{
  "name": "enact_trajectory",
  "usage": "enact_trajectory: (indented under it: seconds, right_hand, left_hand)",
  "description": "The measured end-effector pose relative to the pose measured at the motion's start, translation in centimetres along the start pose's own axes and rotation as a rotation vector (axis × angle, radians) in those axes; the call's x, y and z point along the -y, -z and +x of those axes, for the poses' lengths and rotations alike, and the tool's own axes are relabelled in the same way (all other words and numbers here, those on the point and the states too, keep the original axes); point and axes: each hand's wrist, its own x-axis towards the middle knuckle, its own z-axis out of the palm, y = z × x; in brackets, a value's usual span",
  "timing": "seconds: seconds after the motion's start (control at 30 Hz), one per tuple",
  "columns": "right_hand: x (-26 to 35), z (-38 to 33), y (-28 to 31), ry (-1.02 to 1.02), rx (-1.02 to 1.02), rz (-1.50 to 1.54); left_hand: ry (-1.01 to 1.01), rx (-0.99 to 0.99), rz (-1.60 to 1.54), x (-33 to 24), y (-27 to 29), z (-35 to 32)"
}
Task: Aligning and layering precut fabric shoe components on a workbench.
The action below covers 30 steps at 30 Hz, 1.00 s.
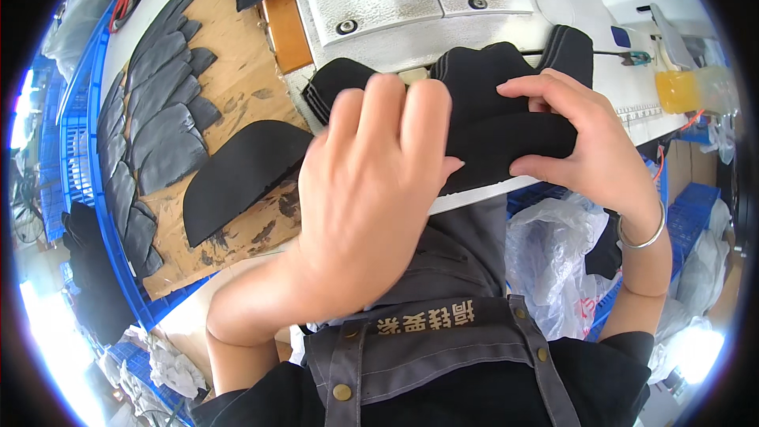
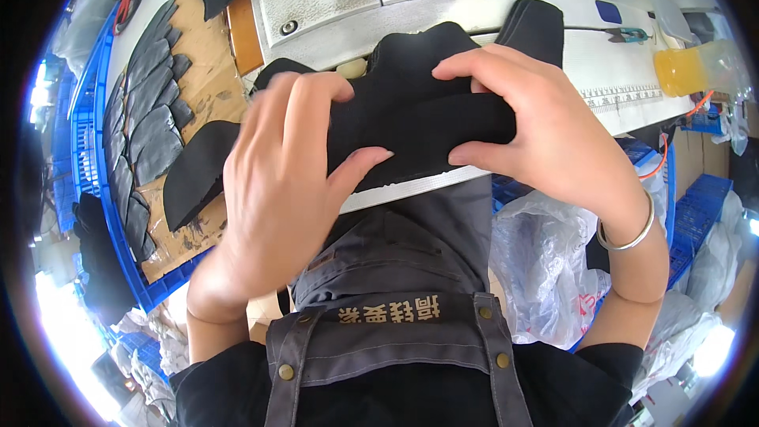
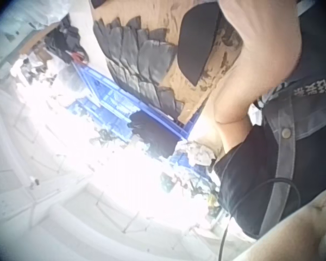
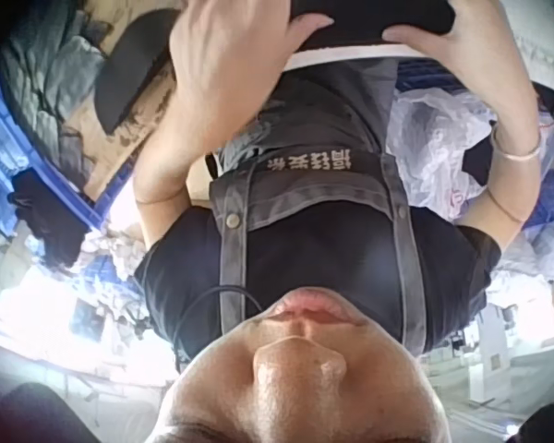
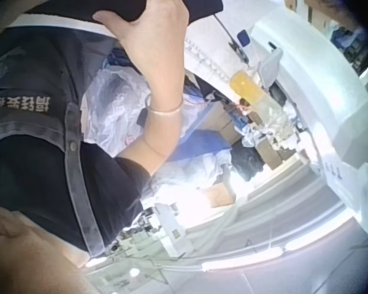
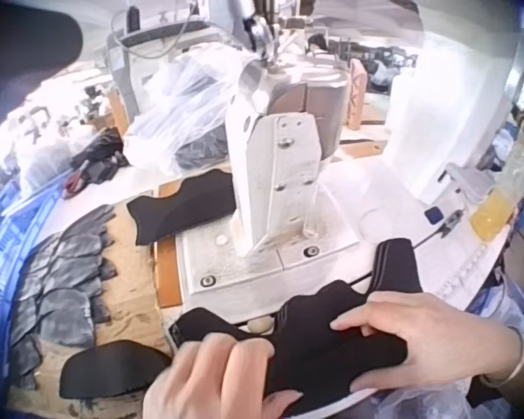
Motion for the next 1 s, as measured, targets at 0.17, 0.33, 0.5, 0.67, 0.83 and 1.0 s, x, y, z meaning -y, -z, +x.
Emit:
enact_trajectory:
  seconds: [0.17,0.33,0.5,0.67,0.83,1.0]
  right_hand:
    - [-0.5,0.2,-0.4,0.123,-0.055,0.042]
    - [-2.3,-1.1,2.2,-0.175,-0.008,0.335]
    - [-3.4,-2.3,1.6,-0.167,-0.1,0.24]
    - [-3.7,-2.5,1.3,-0.16,-0.137,0.209]
    - [-3.8,-2.5,1.0,-0.12,-0.145,0.207]
    - [-3.5,-2.9,0.7,-0.064,-0.176,0.09]
  left_hand:
    - [-0.352,-0.105,0.192,-1.5,-3.6,-1.4]
    - [-0.314,-0.064,0.28,-1.2,-5.7,-1.3]
    - [-0.302,-0.059,0.38,-1.3,-6.2,-1.3]
    - [-0.318,-0.047,0.409,-1.6,-6.1,-1.2]
    - [-0.345,-0.02,0.391,-1.5,-6.0,-1.3]
    - [-0.344,-0.024,0.387,-1.5,-6.0,-1.2]
